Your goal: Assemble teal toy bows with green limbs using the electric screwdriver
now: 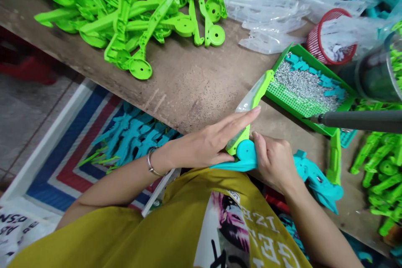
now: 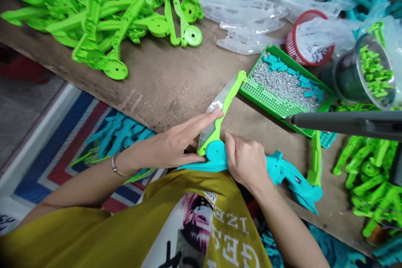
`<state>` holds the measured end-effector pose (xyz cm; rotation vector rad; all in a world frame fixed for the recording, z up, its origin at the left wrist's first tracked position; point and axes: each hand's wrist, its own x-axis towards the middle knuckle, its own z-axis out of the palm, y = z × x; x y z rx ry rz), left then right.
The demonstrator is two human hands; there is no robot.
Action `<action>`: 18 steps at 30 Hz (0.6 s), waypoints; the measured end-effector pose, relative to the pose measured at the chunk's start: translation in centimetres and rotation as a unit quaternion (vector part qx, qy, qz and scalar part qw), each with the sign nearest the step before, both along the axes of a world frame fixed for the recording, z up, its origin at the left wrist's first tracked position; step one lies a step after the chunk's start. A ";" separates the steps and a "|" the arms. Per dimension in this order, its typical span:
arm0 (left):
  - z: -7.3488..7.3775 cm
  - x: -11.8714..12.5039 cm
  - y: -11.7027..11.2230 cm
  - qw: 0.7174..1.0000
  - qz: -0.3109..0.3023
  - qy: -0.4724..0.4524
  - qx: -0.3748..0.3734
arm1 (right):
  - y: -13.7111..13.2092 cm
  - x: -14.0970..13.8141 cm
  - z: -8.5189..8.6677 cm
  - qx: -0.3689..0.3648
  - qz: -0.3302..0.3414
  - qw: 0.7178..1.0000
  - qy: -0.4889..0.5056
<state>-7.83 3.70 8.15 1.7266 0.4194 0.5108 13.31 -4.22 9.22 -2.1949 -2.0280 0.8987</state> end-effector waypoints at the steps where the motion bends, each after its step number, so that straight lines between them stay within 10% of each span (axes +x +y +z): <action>1: 0.0 0.0 0.0 1.000 -0.001 0.000 0.007 | 0.0 0.0 0.0 -0.002 -0.002 1.000 -0.002; 12: -1.0 0.3 0.9 0.990 -0.060 -0.001 0.129 | 0.1 -0.1 -0.2 0.017 0.001 1.000 -0.019; 18: -0.8 0.0 1.3 0.996 -0.042 0.022 0.078 | 0.4 0.1 -0.7 0.018 -0.007 0.999 -0.046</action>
